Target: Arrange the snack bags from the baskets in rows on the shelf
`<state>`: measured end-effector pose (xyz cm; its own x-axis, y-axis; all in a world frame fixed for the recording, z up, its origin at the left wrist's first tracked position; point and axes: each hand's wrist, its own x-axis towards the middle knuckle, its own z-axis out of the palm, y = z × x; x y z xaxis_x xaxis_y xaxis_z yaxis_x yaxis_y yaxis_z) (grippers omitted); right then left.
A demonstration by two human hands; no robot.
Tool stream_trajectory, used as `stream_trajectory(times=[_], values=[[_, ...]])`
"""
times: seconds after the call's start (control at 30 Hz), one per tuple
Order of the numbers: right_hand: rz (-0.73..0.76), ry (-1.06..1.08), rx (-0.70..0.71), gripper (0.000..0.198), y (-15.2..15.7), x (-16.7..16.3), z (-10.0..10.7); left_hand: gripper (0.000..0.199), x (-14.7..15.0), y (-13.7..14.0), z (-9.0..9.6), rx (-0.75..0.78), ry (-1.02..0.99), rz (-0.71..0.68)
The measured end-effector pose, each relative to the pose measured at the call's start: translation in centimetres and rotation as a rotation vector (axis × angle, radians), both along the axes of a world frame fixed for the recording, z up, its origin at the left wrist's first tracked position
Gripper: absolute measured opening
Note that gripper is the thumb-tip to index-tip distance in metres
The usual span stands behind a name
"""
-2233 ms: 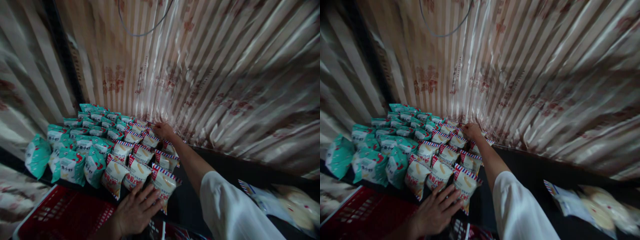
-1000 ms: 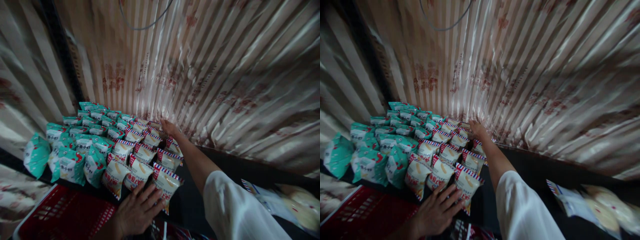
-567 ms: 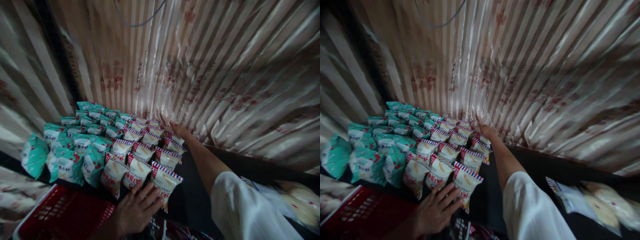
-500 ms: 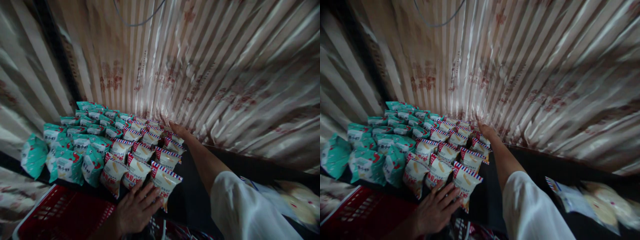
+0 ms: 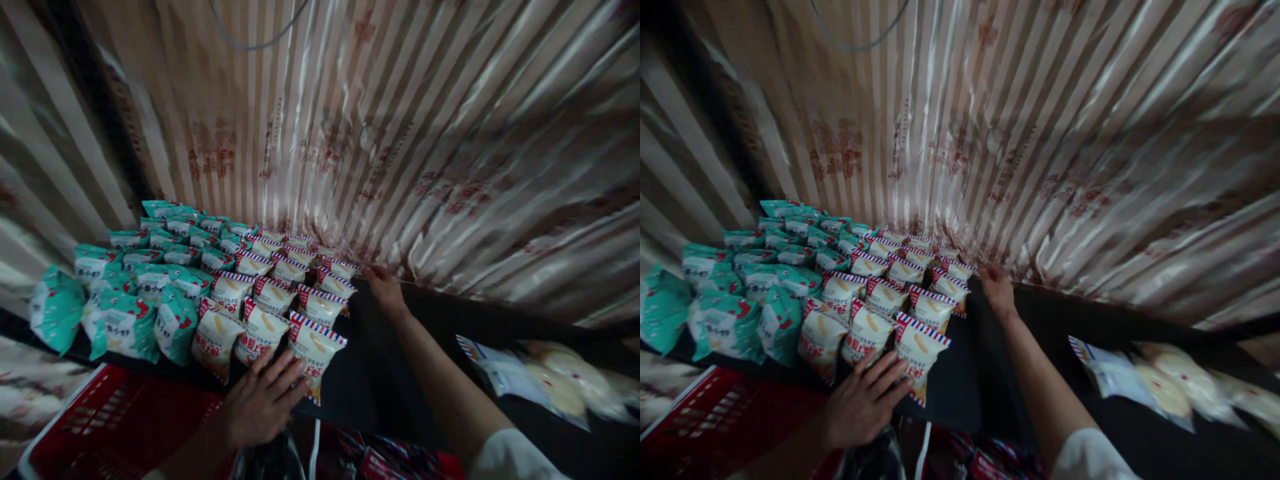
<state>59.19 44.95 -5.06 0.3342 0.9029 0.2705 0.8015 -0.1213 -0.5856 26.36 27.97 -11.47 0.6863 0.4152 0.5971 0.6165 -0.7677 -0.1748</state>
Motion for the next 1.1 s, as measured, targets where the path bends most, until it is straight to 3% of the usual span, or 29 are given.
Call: stream_trajectory(times=[0.13,0.27,0.6,0.87,1.1], values=[[0.050,0.435,-0.041,0.040,-3.5,-1.1,-3.8,0.048,0.0,0.1,-0.3,-0.008,-0.001,-0.026],[0.181,0.557,-0.047,0.041,-5.1,-2.8,-5.5,0.046,0.1,0.2,-0.5,-0.009,0.015,-0.030],[0.201,0.662,0.042,0.042,-3.7,-4.9,-6.2,0.047,0.2,0.2,-0.7,0.015,0.008,-0.021],[0.187,0.521,-0.018,0.038,-3.8,-5.4,-5.7,0.051,0.1,0.2,-0.7,0.000,0.029,-0.015],[0.118,0.574,0.046,0.065,-6.3,-6.2,-4.6,0.050,0.1,0.2,-0.5,-0.008,-0.007,-0.029]])
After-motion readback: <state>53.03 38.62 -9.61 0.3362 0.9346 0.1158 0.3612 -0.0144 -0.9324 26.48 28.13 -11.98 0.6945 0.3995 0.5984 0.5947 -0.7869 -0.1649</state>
